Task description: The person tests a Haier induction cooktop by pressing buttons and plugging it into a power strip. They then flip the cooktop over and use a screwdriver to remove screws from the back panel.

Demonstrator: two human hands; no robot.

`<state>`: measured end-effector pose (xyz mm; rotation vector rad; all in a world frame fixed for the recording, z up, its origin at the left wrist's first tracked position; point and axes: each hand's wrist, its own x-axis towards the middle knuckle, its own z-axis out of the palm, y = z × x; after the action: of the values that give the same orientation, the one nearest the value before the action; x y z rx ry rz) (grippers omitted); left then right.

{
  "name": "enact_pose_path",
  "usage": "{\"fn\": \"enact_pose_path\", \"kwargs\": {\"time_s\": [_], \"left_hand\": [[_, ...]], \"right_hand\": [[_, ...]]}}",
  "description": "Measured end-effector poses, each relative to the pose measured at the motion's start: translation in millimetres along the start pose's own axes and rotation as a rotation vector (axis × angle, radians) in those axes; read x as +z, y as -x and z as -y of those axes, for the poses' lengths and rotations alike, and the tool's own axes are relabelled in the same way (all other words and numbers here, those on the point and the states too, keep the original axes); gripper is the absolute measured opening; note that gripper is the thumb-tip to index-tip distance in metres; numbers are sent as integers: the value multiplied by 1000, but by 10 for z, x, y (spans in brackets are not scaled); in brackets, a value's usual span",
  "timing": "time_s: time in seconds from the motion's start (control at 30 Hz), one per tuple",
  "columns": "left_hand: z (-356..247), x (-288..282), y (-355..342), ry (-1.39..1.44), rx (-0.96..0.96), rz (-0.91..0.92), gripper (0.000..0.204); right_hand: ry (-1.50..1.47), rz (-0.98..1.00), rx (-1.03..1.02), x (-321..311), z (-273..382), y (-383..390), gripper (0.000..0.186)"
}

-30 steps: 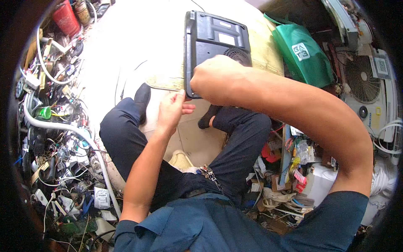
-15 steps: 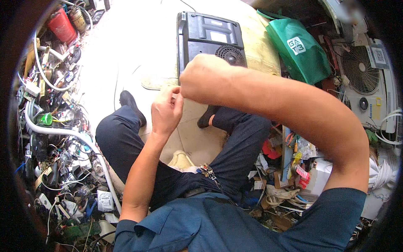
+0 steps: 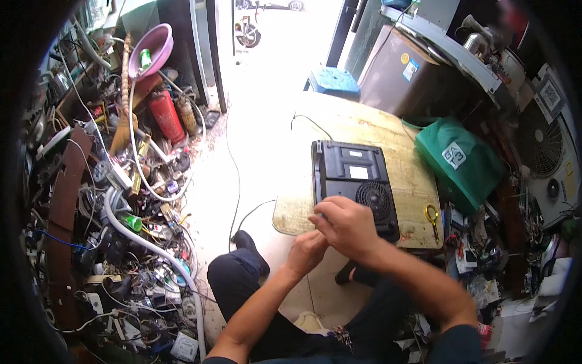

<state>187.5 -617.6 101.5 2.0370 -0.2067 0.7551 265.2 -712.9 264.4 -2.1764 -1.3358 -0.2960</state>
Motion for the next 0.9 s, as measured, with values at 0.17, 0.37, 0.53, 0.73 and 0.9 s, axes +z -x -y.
{"fn": "enact_pose_path", "kwargs": {"time_s": [0.17,0.37,0.53,0.73,0.9], "left_hand": [[-86,-90,-31,51,-3,-55,11],[-96,-56,-48,20,-10,-65,9],[-112,-38,-17,-54,14,-80,6],[-11,-76,102,-110,1,-66,5],[-143,-125,45,-90,-37,-84,9]], "right_hand": [[-900,-472,704,481,94,299,22],[-1203,-312,578,444,-186,367,26],[-1231,96,475,260,-382,406,33],[-186,219,152,6,32,95,21],[267,881,260,-311,141,-231,32]]}}
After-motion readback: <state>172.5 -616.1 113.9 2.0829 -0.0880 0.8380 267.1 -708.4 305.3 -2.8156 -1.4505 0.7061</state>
